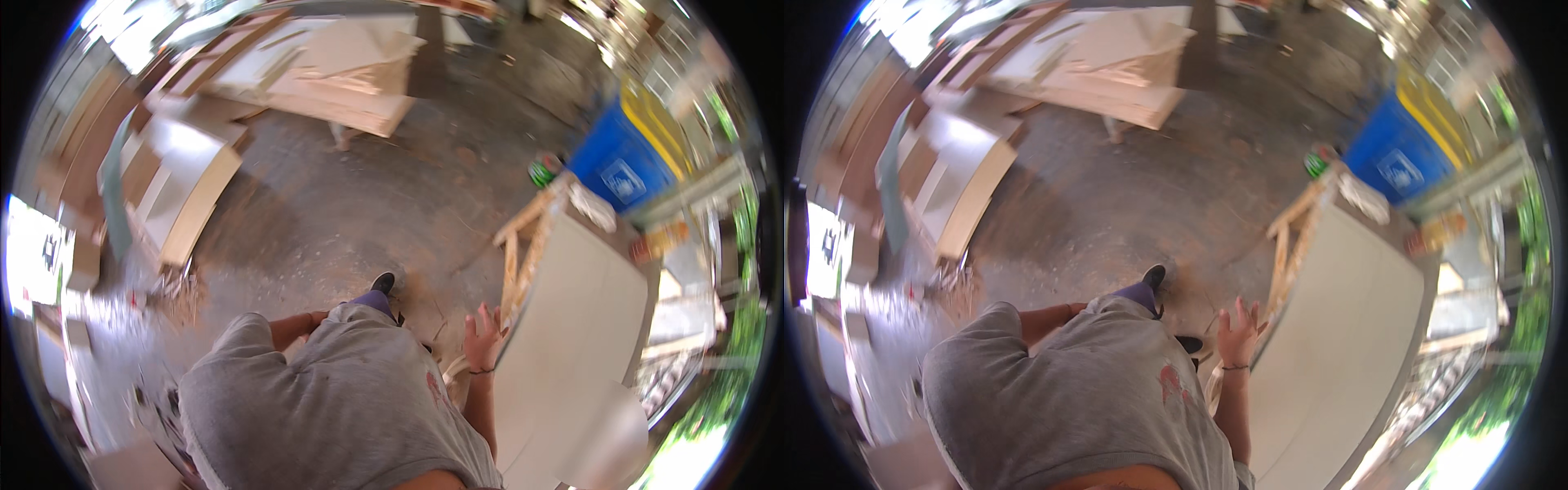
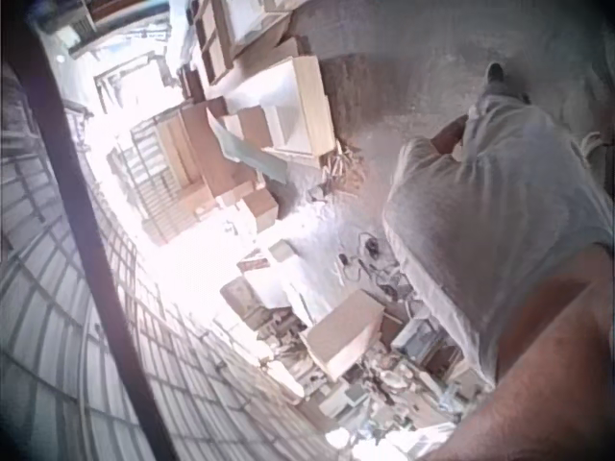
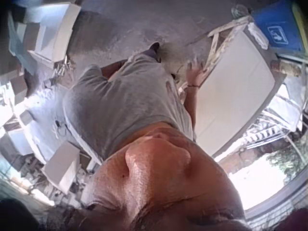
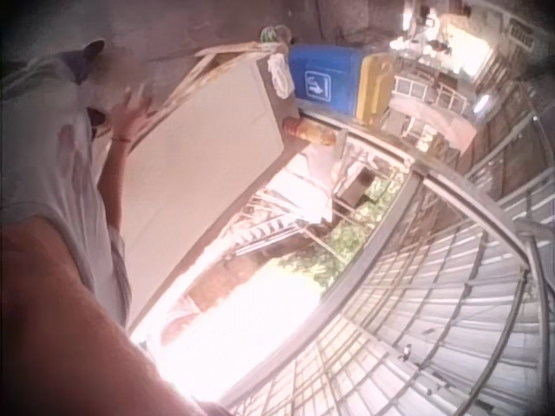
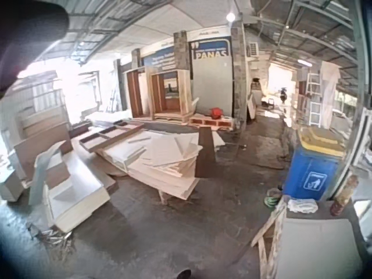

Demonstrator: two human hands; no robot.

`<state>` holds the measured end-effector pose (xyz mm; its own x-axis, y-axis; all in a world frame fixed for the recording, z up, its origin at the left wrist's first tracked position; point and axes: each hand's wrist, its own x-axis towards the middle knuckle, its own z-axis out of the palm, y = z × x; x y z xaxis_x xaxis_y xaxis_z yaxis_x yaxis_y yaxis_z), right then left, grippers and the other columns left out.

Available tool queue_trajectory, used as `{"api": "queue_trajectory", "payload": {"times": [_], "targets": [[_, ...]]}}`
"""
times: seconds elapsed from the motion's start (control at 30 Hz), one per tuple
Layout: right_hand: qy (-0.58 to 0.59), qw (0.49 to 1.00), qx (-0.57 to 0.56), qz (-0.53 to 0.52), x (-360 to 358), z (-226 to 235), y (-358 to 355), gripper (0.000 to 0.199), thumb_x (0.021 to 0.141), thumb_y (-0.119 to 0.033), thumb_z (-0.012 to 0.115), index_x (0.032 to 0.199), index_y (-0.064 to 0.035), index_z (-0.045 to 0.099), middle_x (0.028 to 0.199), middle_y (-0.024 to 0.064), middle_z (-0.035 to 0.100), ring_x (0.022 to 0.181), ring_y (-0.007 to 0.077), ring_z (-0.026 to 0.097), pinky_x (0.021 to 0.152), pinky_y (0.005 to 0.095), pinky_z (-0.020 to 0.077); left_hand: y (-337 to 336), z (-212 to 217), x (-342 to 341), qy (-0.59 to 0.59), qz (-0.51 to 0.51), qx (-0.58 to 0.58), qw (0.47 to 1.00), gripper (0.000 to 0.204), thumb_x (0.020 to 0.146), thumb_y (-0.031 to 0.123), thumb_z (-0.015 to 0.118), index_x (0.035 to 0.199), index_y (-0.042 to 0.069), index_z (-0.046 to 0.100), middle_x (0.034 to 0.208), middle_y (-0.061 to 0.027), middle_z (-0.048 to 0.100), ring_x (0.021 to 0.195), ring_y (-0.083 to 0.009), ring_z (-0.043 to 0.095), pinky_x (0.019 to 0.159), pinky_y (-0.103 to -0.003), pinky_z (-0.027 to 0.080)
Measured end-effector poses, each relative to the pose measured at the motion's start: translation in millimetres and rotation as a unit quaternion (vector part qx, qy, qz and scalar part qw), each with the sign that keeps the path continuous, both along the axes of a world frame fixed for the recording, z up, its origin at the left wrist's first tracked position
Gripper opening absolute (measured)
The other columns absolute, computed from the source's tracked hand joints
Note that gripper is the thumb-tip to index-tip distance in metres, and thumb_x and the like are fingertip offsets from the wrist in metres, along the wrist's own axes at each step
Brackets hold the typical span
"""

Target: The person wipes a large white furniture panel with a cloth, handling different sides and sections of the piece and then moving another long green-backed panel onto the workspace.

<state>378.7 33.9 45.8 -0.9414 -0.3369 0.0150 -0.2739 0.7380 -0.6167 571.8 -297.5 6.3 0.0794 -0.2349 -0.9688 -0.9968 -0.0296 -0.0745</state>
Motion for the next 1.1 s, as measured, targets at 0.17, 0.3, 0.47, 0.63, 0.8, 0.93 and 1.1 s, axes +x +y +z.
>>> {"api": "queue_trajectory", "payload": {"times": [0.17, 0.3, 0.47, 0.63, 0.8, 0.93, 1.1], "targets": [[-0.212, 0.966, -0.038, 0.143, -14.9, 20.6, -83.1, 0.039, 0.082, -0.024, 0.058, 0.112, 0.0012, 0.06, 0.087, 0.0161, 0.067, 0.085, 0.0295, 0.065, 0.082, 0.0412, 0.0469, -13.3, -54.5, 42.1, 0.104, 0.092, 0.051, 0.989, 0.054, 0.088, 0.049, 0.038, 0.13, 0.016, 0.049, 0.134, -0.0125, 0.046, 0.122, -0.0294, 0.045, 0.096, -0.044, 0.041], [-0.193, 0.927, 0.039, 0.318, -20.4, -30.0, -154.9, 0.036, 0.08, -0.022, 0.059, 0.109, -0.0005, 0.063, 0.074, 0.015, 0.065, 0.066, 0.0246, 0.064, 0.064, 0.034, 0.0488, -40.6, -69.0, 91.2, 0.142, 0.199, 0.053, 0.968, 0.049, 0.088, 0.041, 0.042, 0.129, 0.016, 0.05, 0.132, -0.0127, 0.048, 0.12, -0.0293, 0.047, 0.094, -0.045, 0.042], [-0.182, 0.833, 0.105, 0.511, -31.7, -105.9, -261.7, 0.039, 0.079, -0.02, 0.06, 0.114, -0.0008, 0.059, 0.08, 0.0158, 0.067, 0.068, 0.0228, 0.065, 0.068, 0.0328, 0.0498, -81.1, -110.1, 159.1, 0.209, 0.287, 0.018, 0.935, 0.044, 0.087, 0.032, 0.046, 0.128, 0.016, 0.051, 0.13, -0.013, 0.05, 0.118, -0.0291, 0.049, 0.091, -0.047, 0.044], [-0.291, 0.854, 0.131, 0.41, -61.4, -168.5, -350.3, 0.037, 0.078, -0.014, 0.06, 0.111, 0.0008, 0.06, 0.081, 0.0102, 0.069, 0.069, 0.019, 0.064, 0.068, 0.0326, 0.0505, -159.6, -84.8, 153.9, 0.332, 0.477, -0.093, 0.809, 0.038, 0.086, 0.018, 0.05, 0.123, 0.014, 0.055, 0.123, -0.0122, 0.056, 0.113, -0.026, 0.053, 0.087, -0.045, 0.047], [-0.287, 0.81, 0.281, 0.426, -72.0, -238.9, -449.0, 0.03, 0.077, -0.018, 0.059, 0.102, -0.002, 0.064, 0.082, 0.0107, 0.069, 0.074, 0.0221, 0.065, 0.071, 0.035, 0.0501, -207.5, -67.4, 168.3, 0.359, 0.612, -0.209, 0.673, 0.036, 0.084, 0.011, 0.05, 0.12, 0.012, 0.058, 0.107, -0.011, 0.065, 0.103, -0.0235, 0.059, 0.085, -0.043, 0.049], [-0.252, 0.765, 0.374, 0.459, -88.0, -282.9, -513.7, 0.026, 0.076, -0.02, 0.058, 0.094, -0.0042, 0.067, 0.084, 0.0111, 0.069, 0.078, 0.0245, 0.065, 0.073, 0.0369, 0.0498, -205.0, -131.3, 199.4, 0.286, 0.445, -0.316, 0.788, 0.035, 0.084, 0.015, 0.052, 0.118, 0.011, 0.059, 0.097, -0.014, 0.067, 0.095, -0.0301, 0.062, 0.084, -0.038, 0.05], [-0.165, 0.741, 0.277, 0.589, -98.4, -277.3, -683.8, 0.018, 0.075, -0.015, 0.058, 0.082, -0.0029, 0.069, 0.079, 0.0123, 0.068, 0.075, 0.025, 0.066, 0.068, 0.0406, 0.051, -246.4, -125.3, 219.0, 0.136, 0.496, -0.312, 0.799, 0.033, 0.081, 0.017, 0.057, 0.111, 0.006, 0.06, 0.09, -0.0149, 0.067, 0.085, -0.026, 0.064, 0.078, -0.035, 0.051]]}}
